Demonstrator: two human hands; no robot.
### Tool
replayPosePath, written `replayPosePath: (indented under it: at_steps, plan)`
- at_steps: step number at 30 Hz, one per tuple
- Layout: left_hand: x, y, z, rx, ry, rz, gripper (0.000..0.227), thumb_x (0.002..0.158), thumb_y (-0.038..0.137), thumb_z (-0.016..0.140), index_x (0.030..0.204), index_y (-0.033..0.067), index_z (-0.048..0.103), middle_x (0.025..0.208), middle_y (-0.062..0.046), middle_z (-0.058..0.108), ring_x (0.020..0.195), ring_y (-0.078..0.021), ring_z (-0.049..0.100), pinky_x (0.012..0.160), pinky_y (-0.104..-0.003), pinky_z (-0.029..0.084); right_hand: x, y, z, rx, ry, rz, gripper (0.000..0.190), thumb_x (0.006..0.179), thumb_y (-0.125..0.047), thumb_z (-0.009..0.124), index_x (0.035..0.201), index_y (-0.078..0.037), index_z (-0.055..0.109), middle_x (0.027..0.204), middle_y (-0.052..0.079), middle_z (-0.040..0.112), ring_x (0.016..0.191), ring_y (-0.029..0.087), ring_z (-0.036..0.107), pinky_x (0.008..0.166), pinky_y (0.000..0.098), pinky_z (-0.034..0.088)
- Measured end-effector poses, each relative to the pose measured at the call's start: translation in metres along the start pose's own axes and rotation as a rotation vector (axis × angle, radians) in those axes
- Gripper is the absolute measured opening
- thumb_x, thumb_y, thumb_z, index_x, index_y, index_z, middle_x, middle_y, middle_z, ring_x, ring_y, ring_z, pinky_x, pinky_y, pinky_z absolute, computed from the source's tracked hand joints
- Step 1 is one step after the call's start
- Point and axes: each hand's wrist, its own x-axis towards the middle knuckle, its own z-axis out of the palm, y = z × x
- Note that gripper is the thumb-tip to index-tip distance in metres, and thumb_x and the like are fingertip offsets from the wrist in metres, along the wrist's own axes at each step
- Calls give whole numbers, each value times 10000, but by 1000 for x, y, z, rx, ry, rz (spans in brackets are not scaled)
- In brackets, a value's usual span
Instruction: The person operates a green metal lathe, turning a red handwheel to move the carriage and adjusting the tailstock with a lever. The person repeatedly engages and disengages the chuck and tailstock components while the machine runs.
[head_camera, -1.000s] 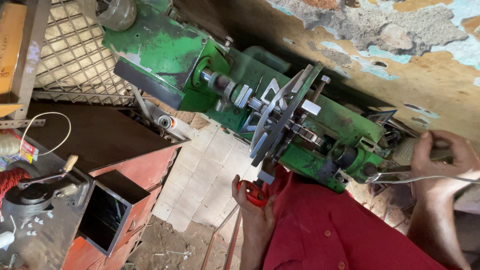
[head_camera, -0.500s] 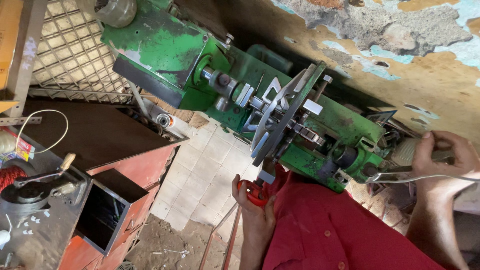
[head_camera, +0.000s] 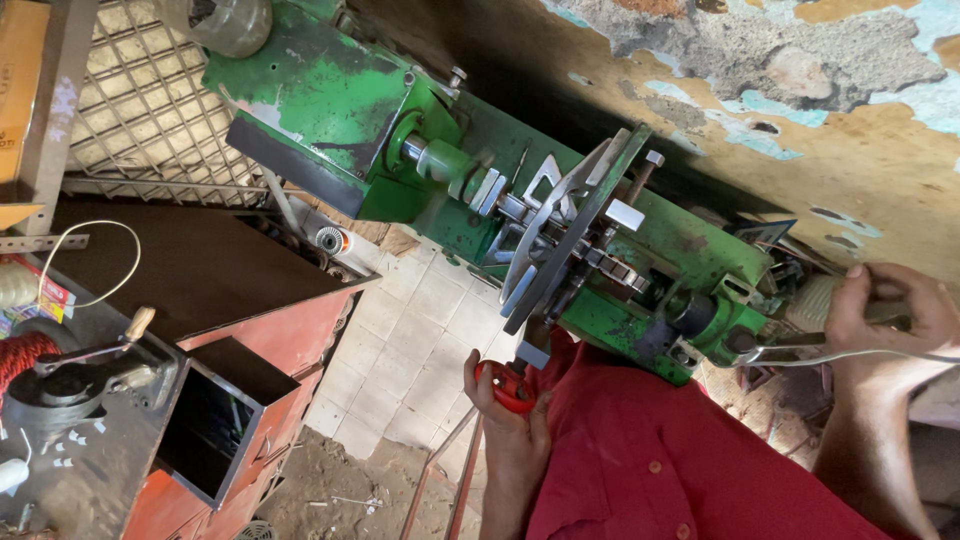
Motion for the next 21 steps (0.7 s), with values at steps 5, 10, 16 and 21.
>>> replayPosePath:
  at_steps: [5,10,16,21]
  plan:
    - [0,2,0,-22,5,1,925,811,-157,724,1495,48,136,1616,-325,76,1286,-411,556,985,-439,558,3,-6,-1,-77,18,-114,36,1074,94,709,1103,72,705,995,171,722,875,190,701,797,270,562]
    - [0,2,0,-24,13,-4,914,819,-148,719,1500,46,140,1621,-322,86,1288,-409,565,984,-436,562,3,-1,-2,-36,-2,-78,70,1045,90,662,1107,68,686,1026,170,733,893,173,713,787,247,571]
    - [0,-1,0,20,-6,-18,916,843,-97,737,1497,15,105,1617,-336,51,1310,-441,531,980,-442,550,1,-1,-1,-21,-4,-80,51,1065,83,663,1113,72,674,1040,174,732,897,181,721,794,249,587]
    - [-2,-8,-2,28,0,21,912,857,-69,740,1505,1,103,1615,-343,75,1304,-452,539,988,-450,572,4,-8,-1,-28,-6,-66,24,1079,79,696,1102,80,688,1018,177,729,878,184,723,765,251,587]
